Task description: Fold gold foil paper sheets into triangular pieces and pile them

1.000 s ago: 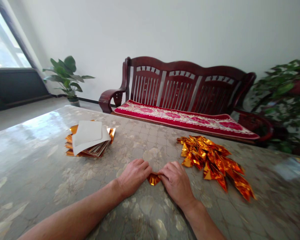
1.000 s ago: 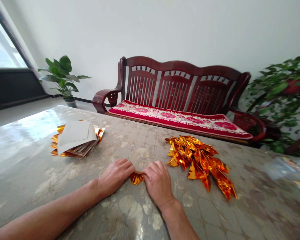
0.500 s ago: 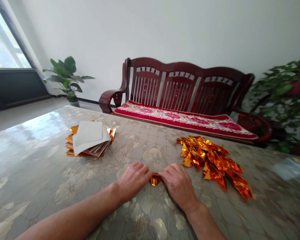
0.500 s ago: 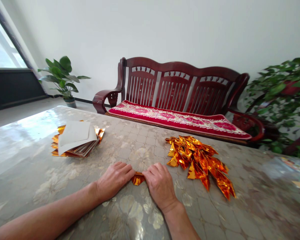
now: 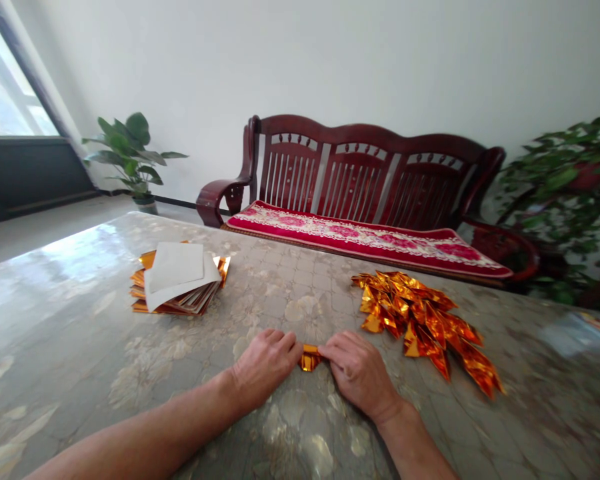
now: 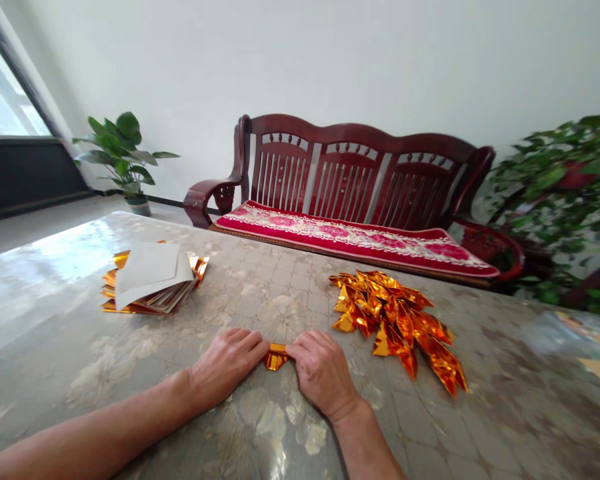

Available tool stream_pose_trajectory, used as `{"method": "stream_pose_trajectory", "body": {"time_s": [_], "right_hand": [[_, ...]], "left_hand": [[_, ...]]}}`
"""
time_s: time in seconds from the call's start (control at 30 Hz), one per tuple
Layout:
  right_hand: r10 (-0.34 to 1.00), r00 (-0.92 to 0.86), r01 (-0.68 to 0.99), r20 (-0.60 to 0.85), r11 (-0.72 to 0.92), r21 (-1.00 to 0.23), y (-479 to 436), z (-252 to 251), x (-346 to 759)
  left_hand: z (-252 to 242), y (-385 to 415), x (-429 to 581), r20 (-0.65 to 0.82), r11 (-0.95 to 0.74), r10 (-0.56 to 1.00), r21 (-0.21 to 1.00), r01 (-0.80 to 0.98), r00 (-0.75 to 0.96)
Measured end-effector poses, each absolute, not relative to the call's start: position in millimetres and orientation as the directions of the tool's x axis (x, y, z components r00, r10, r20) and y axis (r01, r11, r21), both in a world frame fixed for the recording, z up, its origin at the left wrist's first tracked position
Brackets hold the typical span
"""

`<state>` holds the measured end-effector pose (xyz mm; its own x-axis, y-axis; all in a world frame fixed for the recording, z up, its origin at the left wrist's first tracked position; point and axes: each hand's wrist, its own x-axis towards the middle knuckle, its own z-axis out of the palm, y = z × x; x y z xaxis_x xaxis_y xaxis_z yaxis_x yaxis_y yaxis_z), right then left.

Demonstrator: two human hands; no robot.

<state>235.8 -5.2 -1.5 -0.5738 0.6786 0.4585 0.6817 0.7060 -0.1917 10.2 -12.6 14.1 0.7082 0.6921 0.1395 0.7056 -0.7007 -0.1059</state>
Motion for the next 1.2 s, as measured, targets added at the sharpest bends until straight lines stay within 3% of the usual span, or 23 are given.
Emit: {"method": "stream_pose_trajectory", "body": {"time_s": [0.17,0.3,0.6,0.77,1.0,1.1,1.2], "right_hand": [[0.687,-0.558,0.657,0.466,0.709,-0.258,-4.9,-3.9,237.4],[0.711,-0.519,0.662,0.475,0.686,-0.302,-5.1,-2.8,237.9],[0.766,-0.458,0.735,0.45,0.612,-0.293,-12.5,4.2,228.8],[0.747,-0.53,0.708,0.402,0.65,-0.276,-17.4,3.3,221.0],[0.673,-0.655,0.625,0.343,0.738,-0.253,-28.3,5.3,195.1],[0.639,-0.672,0.579,0.375,0.769,-0.271,-26.8,1.8,193.4],[0.648,-0.603,0.559,0.466,0.76,-0.333,-17.7,-3.4,200.7]], "left_hand": [[14.6,-14.6,10.4,0.091,-0.711,0.694,-0.073,0.7,0.714],[12.6,-23.5,19.8,0.085,-0.686,0.714,-0.113,0.719,0.694],[4.1,-31.4,38.5,0.143,-0.61,0.761,-0.171,0.773,0.632],[6.3,-14.9,27.2,0.144,-0.564,0.81,-0.069,0.823,0.568],[24.2,-0.4,25.4,0.116,-0.461,0.887,0.167,0.872,0.447],[20.5,4.1,26.8,0.09,-0.378,0.926,0.236,0.895,0.367],[11.9,6.5,24.2,0.132,-0.397,0.918,0.326,0.858,0.375]]}}
